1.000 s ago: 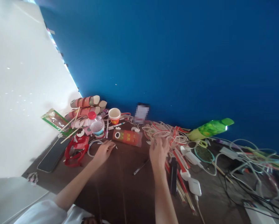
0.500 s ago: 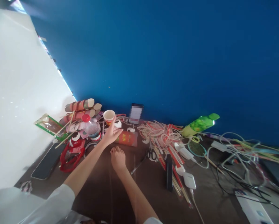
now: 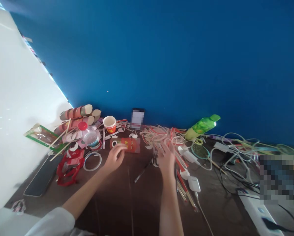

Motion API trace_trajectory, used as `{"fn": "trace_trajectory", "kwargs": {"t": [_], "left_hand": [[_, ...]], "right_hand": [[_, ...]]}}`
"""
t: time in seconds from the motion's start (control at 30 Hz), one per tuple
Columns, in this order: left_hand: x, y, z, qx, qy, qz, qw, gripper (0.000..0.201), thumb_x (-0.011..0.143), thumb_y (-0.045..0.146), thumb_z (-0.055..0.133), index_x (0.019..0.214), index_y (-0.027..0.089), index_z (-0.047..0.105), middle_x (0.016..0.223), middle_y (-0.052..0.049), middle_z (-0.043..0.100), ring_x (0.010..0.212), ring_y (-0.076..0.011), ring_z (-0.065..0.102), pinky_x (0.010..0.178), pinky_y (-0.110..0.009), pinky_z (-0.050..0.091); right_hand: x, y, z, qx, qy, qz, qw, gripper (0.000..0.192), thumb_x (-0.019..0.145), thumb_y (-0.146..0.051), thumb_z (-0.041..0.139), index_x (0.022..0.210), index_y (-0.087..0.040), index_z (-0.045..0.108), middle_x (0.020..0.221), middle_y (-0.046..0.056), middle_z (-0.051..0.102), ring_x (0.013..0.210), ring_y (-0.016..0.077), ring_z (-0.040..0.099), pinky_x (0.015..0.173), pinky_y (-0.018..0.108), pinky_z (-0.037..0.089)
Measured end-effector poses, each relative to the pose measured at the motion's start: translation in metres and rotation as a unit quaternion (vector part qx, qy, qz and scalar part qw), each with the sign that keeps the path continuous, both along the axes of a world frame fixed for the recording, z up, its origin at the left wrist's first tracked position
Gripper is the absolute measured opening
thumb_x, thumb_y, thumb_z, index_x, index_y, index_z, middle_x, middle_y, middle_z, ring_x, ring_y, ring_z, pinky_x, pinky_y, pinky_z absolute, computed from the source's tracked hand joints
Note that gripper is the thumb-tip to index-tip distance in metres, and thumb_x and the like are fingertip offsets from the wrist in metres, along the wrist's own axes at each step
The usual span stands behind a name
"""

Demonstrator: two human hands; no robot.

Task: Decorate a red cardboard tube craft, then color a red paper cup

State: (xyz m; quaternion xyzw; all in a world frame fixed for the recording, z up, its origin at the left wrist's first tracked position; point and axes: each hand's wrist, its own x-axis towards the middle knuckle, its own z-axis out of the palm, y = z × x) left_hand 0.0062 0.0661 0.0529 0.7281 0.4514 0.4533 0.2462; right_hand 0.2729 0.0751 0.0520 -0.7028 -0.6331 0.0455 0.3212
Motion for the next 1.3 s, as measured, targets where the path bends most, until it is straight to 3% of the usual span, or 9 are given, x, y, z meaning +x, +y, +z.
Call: {"fn": "trace_trajectory", "kwargs": {"t": [0.17,0.37,0.57,0.7,0.9,1.03,1.1,1.2,1.3], "left_hand": [[0.012,-0.023,-0.021,-0.028,0.004,-0.039,0.999,0.025,0.085,0.007,0.043,0.085,0.020,0.064,0.107,-0.008,0.062,0.105,-0.0181,0.061,0.092,-0.034,0.050],[0.016,-0.036,-0.039,-0.048,0.004,-0.074,0.996,0.025,0.084,0.007,0.043,0.082,0.021,0.064,0.102,-0.006,0.062,0.097,-0.0160,0.063,0.088,-0.030,0.051],[0.014,-0.037,-0.043,-0.060,0.005,-0.090,0.994,0.025,0.084,0.007,0.042,0.081,0.021,0.063,0.101,-0.006,0.063,0.097,-0.0156,0.062,0.088,-0.029,0.050],[0.011,-0.035,-0.044,-0.063,-0.001,-0.089,0.994,0.025,0.084,0.007,0.043,0.081,0.021,0.063,0.099,-0.005,0.063,0.094,-0.0153,0.062,0.086,-0.028,0.050],[0.012,-0.033,-0.045,-0.069,-0.024,-0.085,0.994,0.025,0.083,0.006,0.043,0.080,0.020,0.063,0.092,-0.005,0.064,0.088,-0.0143,0.063,0.081,-0.026,0.050],[0.015,-0.035,-0.045,-0.075,-0.043,-0.094,0.992,0.024,0.086,0.007,0.042,0.084,0.019,0.063,0.093,-0.006,0.063,0.089,-0.0148,0.062,0.082,-0.027,0.050],[0.016,-0.037,-0.045,-0.078,-0.049,-0.104,0.990,0.023,0.089,0.011,0.041,0.091,0.019,0.062,0.093,-0.006,0.063,0.088,-0.0153,0.062,0.083,-0.029,0.050],[0.020,-0.041,-0.046,-0.083,-0.058,-0.117,0.988,0.022,0.094,0.019,0.041,0.107,0.019,0.059,0.099,-0.008,0.064,0.091,-0.0163,0.061,0.087,-0.032,0.050],[0.026,-0.047,-0.047,-0.101,-0.085,-0.157,0.979,0.035,0.096,0.033,0.044,0.128,0.019,0.049,0.115,-0.012,0.061,0.101,-0.0182,0.060,0.090,-0.033,0.049]], "right_hand": [[0.042,-0.037,-0.010,-0.084,-0.054,-0.040,0.994,0.028,0.082,-0.035,0.050,0.074,-0.018,0.070,0.074,0.010,0.070,0.071,0.0235,0.064,0.067,0.035,0.050],[0.029,-0.055,-0.025,-0.159,-0.134,-0.046,0.977,0.014,0.079,-0.022,0.056,0.074,-0.017,0.068,0.093,0.013,0.066,0.081,0.0236,0.063,0.074,0.035,0.047],[0.023,-0.044,-0.020,-0.207,-0.153,-0.029,0.966,0.010,0.067,-0.011,0.061,0.074,-0.017,0.066,0.097,0.017,0.065,0.088,0.0289,0.063,0.074,0.038,0.045],[0.029,-0.037,-0.013,-0.195,-0.123,-0.012,0.973,0.008,0.067,-0.012,0.061,0.068,-0.020,0.063,0.090,0.013,0.067,0.090,0.0279,0.063,0.076,0.036,0.044],[0.048,-0.039,0.002,-0.101,-0.017,-0.029,0.994,0.013,0.080,-0.030,0.050,0.073,-0.022,0.058,0.066,0.004,0.064,0.063,0.0200,0.061,0.060,0.030,0.045],[0.050,-0.042,0.023,0.007,0.065,-0.085,0.994,0.030,0.088,-0.042,0.042,0.097,-0.017,0.056,0.075,0.007,0.067,0.066,0.0205,0.064,0.060,0.031,0.048],[0.041,-0.045,0.037,0.053,0.106,-0.105,0.987,0.038,0.093,-0.048,0.036,0.099,-0.017,0.056,0.080,0.009,0.069,0.072,0.0210,0.067,0.065,0.032,0.051],[0.011,-0.052,0.051,0.121,0.291,-0.097,0.944,0.041,0.090,-0.056,0.044,0.088,-0.018,0.060,0.080,0.008,0.071,0.075,0.0218,0.068,0.070,0.036,0.053],[-0.035,-0.060,0.051,0.073,0.470,-0.014,0.880,0.039,0.085,-0.057,0.054,0.092,-0.019,0.063,0.074,0.005,0.071,0.068,0.0207,0.069,0.064,0.035,0.055]]}}
